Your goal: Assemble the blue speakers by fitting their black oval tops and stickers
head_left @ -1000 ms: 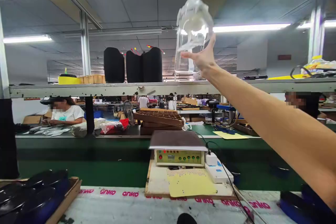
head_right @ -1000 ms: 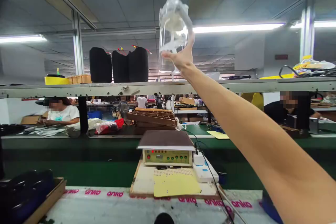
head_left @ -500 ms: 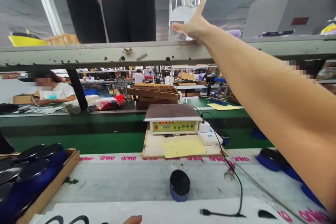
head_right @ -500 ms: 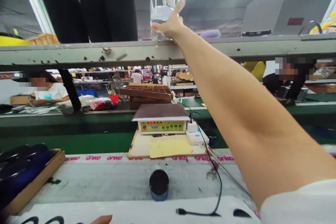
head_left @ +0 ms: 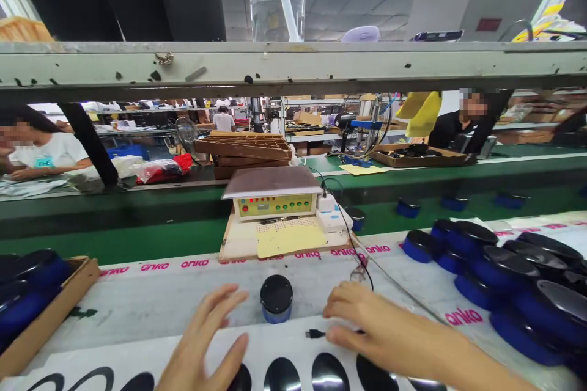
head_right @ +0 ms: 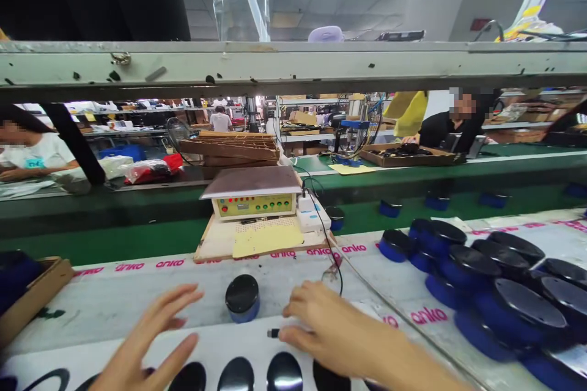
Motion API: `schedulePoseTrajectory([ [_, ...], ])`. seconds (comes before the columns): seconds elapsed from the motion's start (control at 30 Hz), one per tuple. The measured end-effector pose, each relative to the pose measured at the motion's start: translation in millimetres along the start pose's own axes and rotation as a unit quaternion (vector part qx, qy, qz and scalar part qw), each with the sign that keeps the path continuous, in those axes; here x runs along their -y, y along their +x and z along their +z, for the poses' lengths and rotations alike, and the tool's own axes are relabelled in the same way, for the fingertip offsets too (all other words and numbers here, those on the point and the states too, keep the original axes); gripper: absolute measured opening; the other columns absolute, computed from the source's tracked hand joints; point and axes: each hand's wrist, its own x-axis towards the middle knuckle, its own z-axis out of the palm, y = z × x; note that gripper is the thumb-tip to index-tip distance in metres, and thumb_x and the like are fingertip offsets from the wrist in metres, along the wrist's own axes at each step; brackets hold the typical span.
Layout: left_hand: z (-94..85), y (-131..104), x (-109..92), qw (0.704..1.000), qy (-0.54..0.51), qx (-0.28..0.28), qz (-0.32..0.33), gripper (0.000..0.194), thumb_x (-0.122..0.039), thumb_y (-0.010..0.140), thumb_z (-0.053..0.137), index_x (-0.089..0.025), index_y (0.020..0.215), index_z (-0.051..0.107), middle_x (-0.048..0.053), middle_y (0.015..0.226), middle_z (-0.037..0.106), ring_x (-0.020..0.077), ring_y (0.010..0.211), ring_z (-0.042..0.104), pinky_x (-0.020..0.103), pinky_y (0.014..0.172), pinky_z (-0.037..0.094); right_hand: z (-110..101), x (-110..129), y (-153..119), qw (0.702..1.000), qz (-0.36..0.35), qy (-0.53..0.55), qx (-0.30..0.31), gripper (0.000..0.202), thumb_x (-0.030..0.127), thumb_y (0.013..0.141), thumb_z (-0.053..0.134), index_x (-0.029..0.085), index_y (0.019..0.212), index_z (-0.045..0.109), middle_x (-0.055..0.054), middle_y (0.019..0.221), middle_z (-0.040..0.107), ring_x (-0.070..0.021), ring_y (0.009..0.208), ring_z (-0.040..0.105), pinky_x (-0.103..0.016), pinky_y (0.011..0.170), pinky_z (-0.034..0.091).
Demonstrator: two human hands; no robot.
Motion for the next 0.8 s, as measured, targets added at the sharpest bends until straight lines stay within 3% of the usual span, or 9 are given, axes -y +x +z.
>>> schedulePoseTrajectory([
  [0.1,43.2,25,-7,0.985,-0.08,0.129,-0.084,0.078,-0.032,0.074,0.066,-0.024,0.142,0.03,0.012,0.145,0.038,0.0299,0.131,0.04,0.049,0.104,0.04,45,-1,5,0.999,0.006,0.016,-0.051,0.007,0.018,0.086,0.06,0.022,0.089,0.065,-0.003,0.091,0.064,-0.0212,0.089,0.06,-0.033,0.078,0.049],
  [0.13,53.6,32,-7,0.975,-0.105,0.158,-0.113,0.086,-0.029,0.069,0.071,-0.019,0.142,0.027,0.015,0.143,0.04,0.0312,0.131,0.039,0.051,0.107,0.034,53,-2,9,0.998,0.011,0.02,-0.066,0.008,0.014,0.085,0.059,0.021,0.086,0.064,-0.004,0.09,0.064,-0.0214,0.087,0.06,-0.033,0.076,0.049],
  [0.2,63.5,43,-11,0.962,-0.135,0.185,-0.15,0.083,-0.026,0.063,0.075,-0.013,0.136,0.037,0.018,0.131,0.052,0.0324,0.124,0.047,0.051,0.108,0.032,57,-3,14,0.995,0.026,0.026,-0.097,0.012,0.01,0.085,0.054,0.02,0.081,0.06,-0.005,0.087,0.064,-0.0228,0.083,0.06,-0.035,0.073,0.049],
  [0.3,51.6,51,-30,0.962,-0.152,0.162,-0.161,0.059,-0.033,0.068,0.074,-0.016,0.12,0.051,0.013,0.119,0.062,0.0299,0.113,0.056,0.047,0.104,0.037,42,1,14,0.982,0.055,0.047,-0.172,0.014,0.015,0.092,0.044,0.021,0.087,0.056,-0.006,0.083,0.064,-0.023,0.078,0.06,-0.036,0.068,0.049],
  [0.37,33.8,51,-49,0.943,-0.241,0.141,-0.183,0.057,-0.039,0.071,0.073,-0.019,0.121,0.053,0.011,0.122,0.061,0.0296,0.116,0.054,0.045,0.103,0.038,25,11,11,0.964,0.064,0.085,-0.243,0.014,0.022,0.096,0.04,0.022,0.094,0.054,-0.004,0.083,0.063,-0.0198,0.074,0.06,-0.032,0.064,0.048],
  [0.43,18.5,50,-66,0.89,-0.377,0.135,-0.218,0.058,-0.042,0.07,0.075,-0.022,0.12,0.056,0.009,0.123,0.061,0.03,0.118,0.052,0.042,0.1,0.039,11,24,9,0.939,0.044,0.129,-0.316,0.012,0.028,0.097,0.043,0.025,0.097,0.055,-0.001,0.084,0.061,-0.0166,0.074,0.059,-0.028,0.063,0.047],
  [0.5,12.9,48,-74,0.831,-0.476,0.13,-0.256,0.055,-0.042,0.066,0.078,-0.023,0.115,0.061,0.007,0.119,0.063,0.03,0.116,0.053,0.039,0.097,0.041,4,33,13,0.921,0.015,0.168,-0.351,0.011,0.027,0.096,0.046,0.026,0.096,0.057,0.0,0.083,0.059,-0.015,0.075,0.059,-0.026,0.065,0.046],
  [0.6,24.9,46,-66,0.788,-0.53,0.104,-0.295,0.052,-0.041,0.062,0.081,-0.023,0.108,0.065,0.006,0.115,0.065,0.0263,0.11,0.056,0.031,0.089,0.044,13,35,26,0.92,-0.01,0.224,-0.321,0.013,0.026,0.096,0.046,0.027,0.094,0.059,0.001,0.081,0.057,-0.0136,0.075,0.058,-0.024,0.066,0.045],
  [0.8,60.5,40,-33,0.752,-0.572,0.099,-0.311,0.043,-0.042,0.066,0.078,-0.02,0.101,0.065,0.005,0.097,0.068,0.0188,0.09,0.062,0.024,0.076,0.045,44,25,35,0.924,0.008,0.273,-0.267,0.019,0.027,0.097,0.045,0.025,0.088,0.061,0.002,0.077,0.055,-0.0131,0.072,0.056,-0.024,0.065,0.044],
])
